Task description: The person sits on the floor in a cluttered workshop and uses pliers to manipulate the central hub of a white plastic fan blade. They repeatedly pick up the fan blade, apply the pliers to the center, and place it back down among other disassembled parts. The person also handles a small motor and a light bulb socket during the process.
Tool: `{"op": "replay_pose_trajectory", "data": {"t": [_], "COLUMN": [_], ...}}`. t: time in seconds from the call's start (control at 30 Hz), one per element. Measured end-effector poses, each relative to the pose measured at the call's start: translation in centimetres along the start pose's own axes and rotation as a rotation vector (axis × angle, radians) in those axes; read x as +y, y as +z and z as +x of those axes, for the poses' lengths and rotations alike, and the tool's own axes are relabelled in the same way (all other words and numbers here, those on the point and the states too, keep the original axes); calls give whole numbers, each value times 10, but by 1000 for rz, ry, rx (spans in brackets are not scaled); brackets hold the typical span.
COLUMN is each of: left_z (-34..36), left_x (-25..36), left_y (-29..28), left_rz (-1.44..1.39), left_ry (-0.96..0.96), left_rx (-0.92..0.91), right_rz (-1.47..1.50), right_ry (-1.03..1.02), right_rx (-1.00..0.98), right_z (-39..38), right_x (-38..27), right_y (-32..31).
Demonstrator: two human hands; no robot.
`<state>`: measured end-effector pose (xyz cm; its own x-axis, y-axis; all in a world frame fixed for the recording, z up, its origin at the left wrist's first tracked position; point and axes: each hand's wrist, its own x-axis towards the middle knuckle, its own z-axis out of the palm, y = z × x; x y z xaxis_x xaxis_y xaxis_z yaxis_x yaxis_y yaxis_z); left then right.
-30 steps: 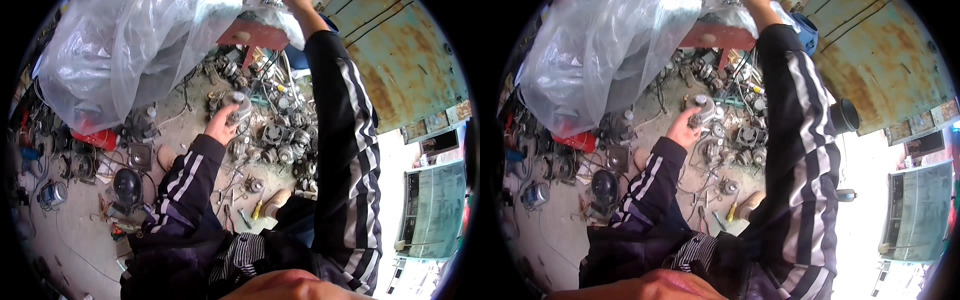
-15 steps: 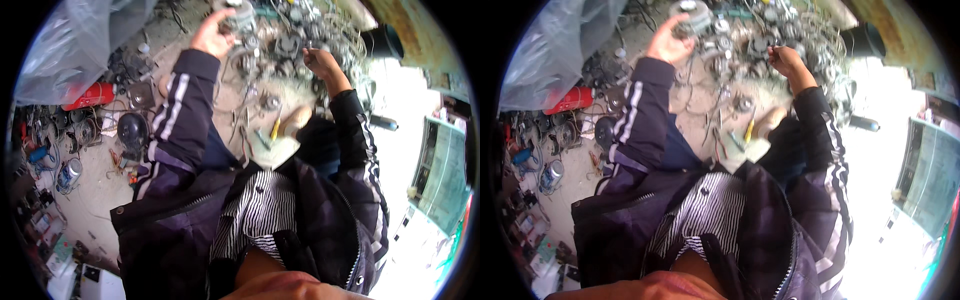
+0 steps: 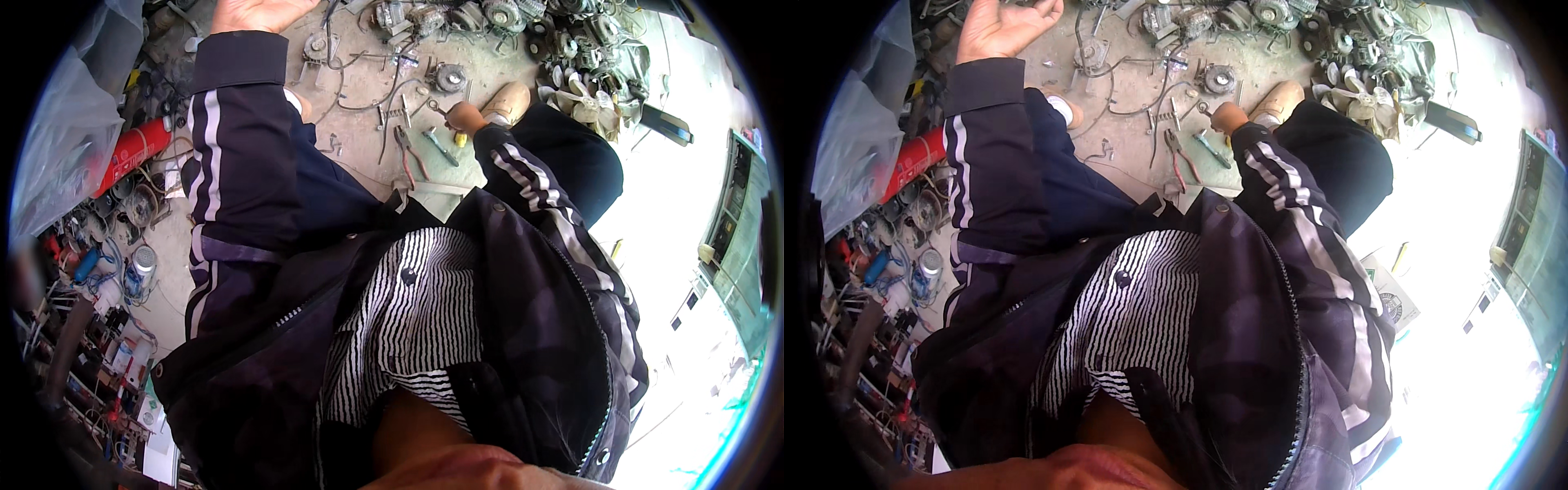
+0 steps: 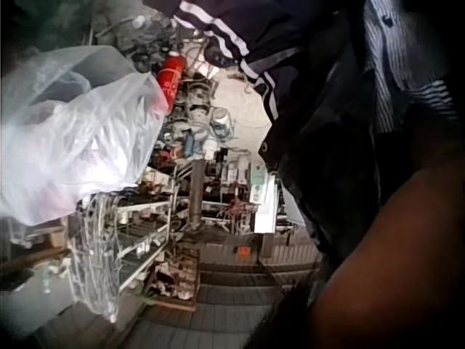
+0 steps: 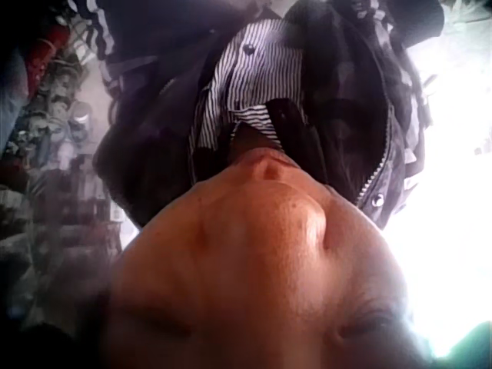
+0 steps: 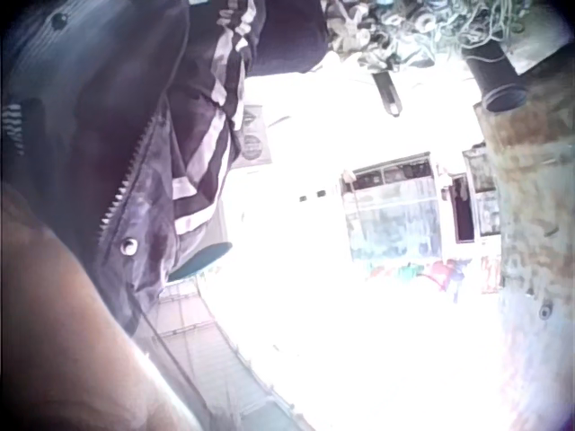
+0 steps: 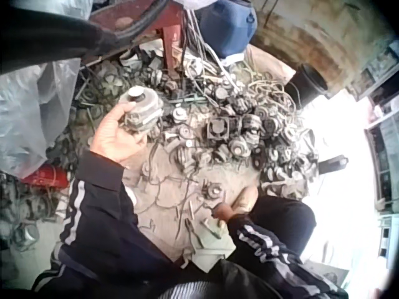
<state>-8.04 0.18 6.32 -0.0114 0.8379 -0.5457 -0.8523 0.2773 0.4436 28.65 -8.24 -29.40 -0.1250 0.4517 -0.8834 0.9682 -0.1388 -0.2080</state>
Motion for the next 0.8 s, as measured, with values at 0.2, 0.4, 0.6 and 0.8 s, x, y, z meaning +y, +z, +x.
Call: {"op": "replay_pose_trajectory", "data": {"t": [0.2, 0.4, 0.6, 0.8], "left_z": [-7, 2, -3, 3], "left_x": [1, 3, 5, -1], "left_y": [-5, -9, -2, 3], "left_rz": [30, 23, 23, 13], "left_ry": [18, -73, -64, -2], "left_rx": [-38, -67, -128, -129], "right_rz": [-344, -265, -98, -98], "right_ry": [-399, -165, 67, -246], "right_rx": [144, 151, 427, 144], "right_z": [2, 10, -38, 31], "right_x": [1, 20, -18, 25], "right_y": [33, 52, 51, 145]}}
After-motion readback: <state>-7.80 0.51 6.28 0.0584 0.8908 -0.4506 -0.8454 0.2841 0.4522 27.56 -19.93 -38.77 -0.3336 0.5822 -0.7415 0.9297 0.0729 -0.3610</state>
